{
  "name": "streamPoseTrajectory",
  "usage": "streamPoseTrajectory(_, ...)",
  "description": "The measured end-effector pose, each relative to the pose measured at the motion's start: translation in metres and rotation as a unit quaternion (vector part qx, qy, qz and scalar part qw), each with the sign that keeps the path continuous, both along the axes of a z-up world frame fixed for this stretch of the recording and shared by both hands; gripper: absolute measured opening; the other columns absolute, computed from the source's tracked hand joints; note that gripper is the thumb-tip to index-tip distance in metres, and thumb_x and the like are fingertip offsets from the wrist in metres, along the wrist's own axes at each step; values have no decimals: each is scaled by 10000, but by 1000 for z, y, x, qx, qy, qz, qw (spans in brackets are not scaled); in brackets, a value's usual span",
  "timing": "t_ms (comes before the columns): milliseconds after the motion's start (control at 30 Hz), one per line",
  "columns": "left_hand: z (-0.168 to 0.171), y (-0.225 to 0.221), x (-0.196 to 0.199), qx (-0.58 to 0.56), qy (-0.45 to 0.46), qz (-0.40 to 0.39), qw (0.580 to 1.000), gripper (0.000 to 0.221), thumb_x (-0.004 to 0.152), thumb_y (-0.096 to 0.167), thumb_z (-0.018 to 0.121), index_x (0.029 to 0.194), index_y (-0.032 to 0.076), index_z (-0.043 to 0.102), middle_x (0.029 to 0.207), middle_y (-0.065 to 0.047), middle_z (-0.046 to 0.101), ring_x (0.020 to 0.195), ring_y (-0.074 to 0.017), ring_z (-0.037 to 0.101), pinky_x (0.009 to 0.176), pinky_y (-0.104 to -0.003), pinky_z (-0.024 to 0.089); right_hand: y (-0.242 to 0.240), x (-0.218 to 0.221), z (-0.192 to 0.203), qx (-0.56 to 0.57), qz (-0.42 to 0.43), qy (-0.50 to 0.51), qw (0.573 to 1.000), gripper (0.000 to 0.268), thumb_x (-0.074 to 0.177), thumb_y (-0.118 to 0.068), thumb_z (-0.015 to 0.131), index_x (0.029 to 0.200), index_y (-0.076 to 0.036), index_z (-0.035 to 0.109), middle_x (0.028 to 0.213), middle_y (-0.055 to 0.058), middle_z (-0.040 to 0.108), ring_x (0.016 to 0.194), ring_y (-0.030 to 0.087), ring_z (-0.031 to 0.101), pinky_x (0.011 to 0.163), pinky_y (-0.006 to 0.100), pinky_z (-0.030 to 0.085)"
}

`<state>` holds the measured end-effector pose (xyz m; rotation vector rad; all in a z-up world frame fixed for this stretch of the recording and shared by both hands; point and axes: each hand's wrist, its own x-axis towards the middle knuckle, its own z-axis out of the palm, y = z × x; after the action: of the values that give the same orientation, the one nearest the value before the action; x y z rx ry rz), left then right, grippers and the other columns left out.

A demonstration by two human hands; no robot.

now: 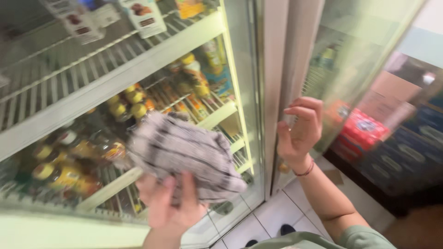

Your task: The person cleans the glass doors of a commercial refrigerator using a spray bottle and cloths. They spray the glass, wipe it with a checkered cloth, and then buff it with a brown cloth, repeating the process on multiple sections of the refrigerator.

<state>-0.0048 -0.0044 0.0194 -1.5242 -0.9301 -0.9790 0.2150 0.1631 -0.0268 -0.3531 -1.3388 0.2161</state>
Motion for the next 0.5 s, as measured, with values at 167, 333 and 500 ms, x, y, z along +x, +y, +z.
streamPoseTrajectory(167,49,26,8,-52,29,271,961,416,976,339,689,1383,263,726,1460,-42,530,1299,-448,485,1007,-643,290,44,9,26,54,37,-16,998,263,984,-206,721,1090,7,609,1139,135,544,1033,241,533,910,346,451)
streamPoseTrajectory(333,74,49,3,-121,88,277,949,542,1047,600,555,1540,385,618,1637,-22,422,1524,-411,290,1233,-666,79,86,25,60,150,57,-63,985,293,962,-274,703,1013,8,645,1083,154,587,993,281,555,875,367,442)
streamPoseTrajectory(500,88,79,23,-170,360,178,900,342,1108,472,572,1369,278,677,1555,10,550,1522,-294,391,1306,-577,131,114,38,105,239,57,-107,963,272,955,-263,706,968,5,667,1022,169,620,957,311,582,835,397,423)
